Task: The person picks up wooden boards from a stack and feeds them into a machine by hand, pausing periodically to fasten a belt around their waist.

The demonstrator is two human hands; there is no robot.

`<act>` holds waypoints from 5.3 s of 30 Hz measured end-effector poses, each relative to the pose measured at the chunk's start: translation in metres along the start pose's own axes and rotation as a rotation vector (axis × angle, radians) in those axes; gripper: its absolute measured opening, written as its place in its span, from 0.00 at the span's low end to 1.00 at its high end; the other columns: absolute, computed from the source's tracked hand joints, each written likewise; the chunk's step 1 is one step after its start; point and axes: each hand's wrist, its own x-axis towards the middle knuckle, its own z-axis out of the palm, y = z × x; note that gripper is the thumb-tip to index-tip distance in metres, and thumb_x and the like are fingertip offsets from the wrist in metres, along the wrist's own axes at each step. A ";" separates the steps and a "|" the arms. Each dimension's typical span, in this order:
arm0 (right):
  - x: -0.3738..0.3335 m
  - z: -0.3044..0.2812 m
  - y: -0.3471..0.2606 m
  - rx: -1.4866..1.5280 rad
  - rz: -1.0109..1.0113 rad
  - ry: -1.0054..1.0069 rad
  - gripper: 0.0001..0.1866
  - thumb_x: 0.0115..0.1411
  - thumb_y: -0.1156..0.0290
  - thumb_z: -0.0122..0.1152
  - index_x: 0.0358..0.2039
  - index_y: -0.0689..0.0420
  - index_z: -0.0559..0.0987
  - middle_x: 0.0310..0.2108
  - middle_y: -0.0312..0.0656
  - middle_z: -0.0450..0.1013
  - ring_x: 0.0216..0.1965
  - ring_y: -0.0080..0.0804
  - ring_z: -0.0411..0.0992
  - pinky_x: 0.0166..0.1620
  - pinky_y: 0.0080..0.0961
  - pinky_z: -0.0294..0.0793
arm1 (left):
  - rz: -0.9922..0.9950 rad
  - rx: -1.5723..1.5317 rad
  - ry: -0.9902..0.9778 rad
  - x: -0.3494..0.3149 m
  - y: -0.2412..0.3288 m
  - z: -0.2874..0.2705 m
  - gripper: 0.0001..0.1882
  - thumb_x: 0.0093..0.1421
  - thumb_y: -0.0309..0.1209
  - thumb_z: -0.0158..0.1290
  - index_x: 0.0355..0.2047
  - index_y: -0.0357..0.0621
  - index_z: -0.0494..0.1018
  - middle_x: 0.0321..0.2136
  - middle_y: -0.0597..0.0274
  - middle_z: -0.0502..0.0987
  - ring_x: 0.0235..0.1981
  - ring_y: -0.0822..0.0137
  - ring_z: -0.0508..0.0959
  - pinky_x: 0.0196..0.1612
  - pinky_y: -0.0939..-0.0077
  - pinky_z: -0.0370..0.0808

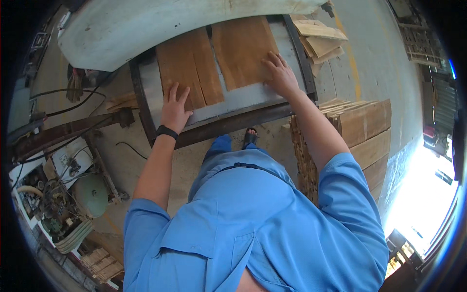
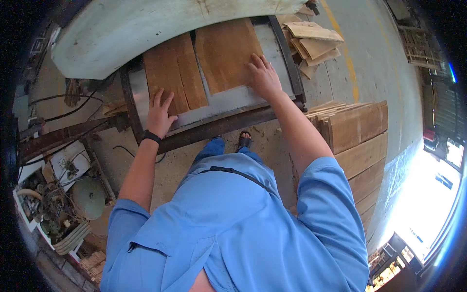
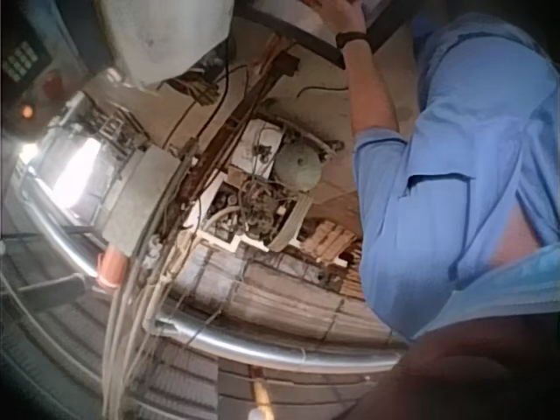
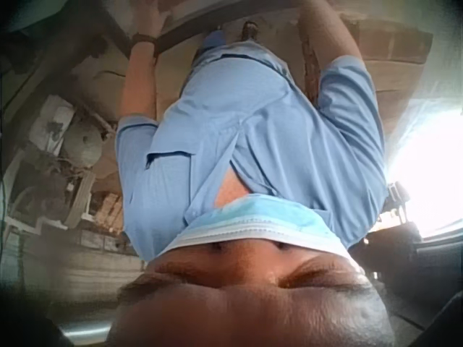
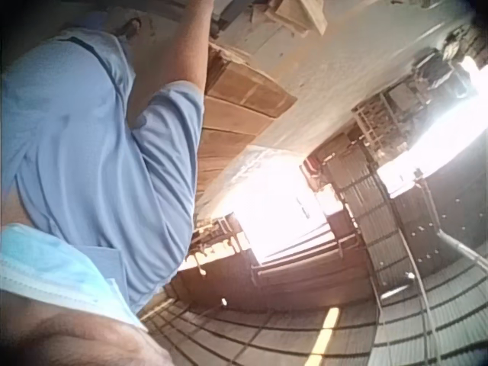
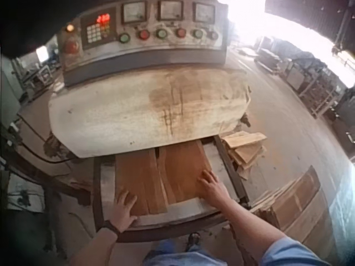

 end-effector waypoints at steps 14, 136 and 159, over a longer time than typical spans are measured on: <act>-0.038 0.002 -0.048 0.231 0.141 0.229 0.31 0.57 0.69 0.69 0.63 0.46 0.73 0.67 0.44 0.64 0.67 0.49 0.64 0.66 0.42 0.67 | -0.029 -0.086 0.069 0.024 -0.014 -0.004 0.40 0.55 0.33 0.68 0.68 0.55 0.66 0.69 0.51 0.59 0.69 0.41 0.60 0.71 0.53 0.63; -1.521 0.041 0.097 0.491 2.290 0.897 0.42 0.50 0.51 0.78 0.62 0.56 0.73 0.63 0.51 0.68 0.65 0.50 0.65 0.66 0.44 0.66 | 0.756 0.499 -1.264 -0.497 0.538 0.376 0.30 0.65 0.55 0.52 0.53 0.42 0.80 0.54 0.42 0.79 0.56 0.46 0.78 0.60 0.59 0.73; -1.476 0.053 0.064 1.276 1.789 1.703 0.25 0.60 0.72 0.69 0.57 0.59 0.72 0.50 0.43 0.76 0.47 0.41 0.76 0.44 0.40 0.77 | 0.578 0.392 -1.518 -0.466 0.484 0.327 0.27 0.62 0.48 0.57 0.54 0.42 0.80 0.54 0.47 0.80 0.58 0.51 0.76 0.62 0.61 0.69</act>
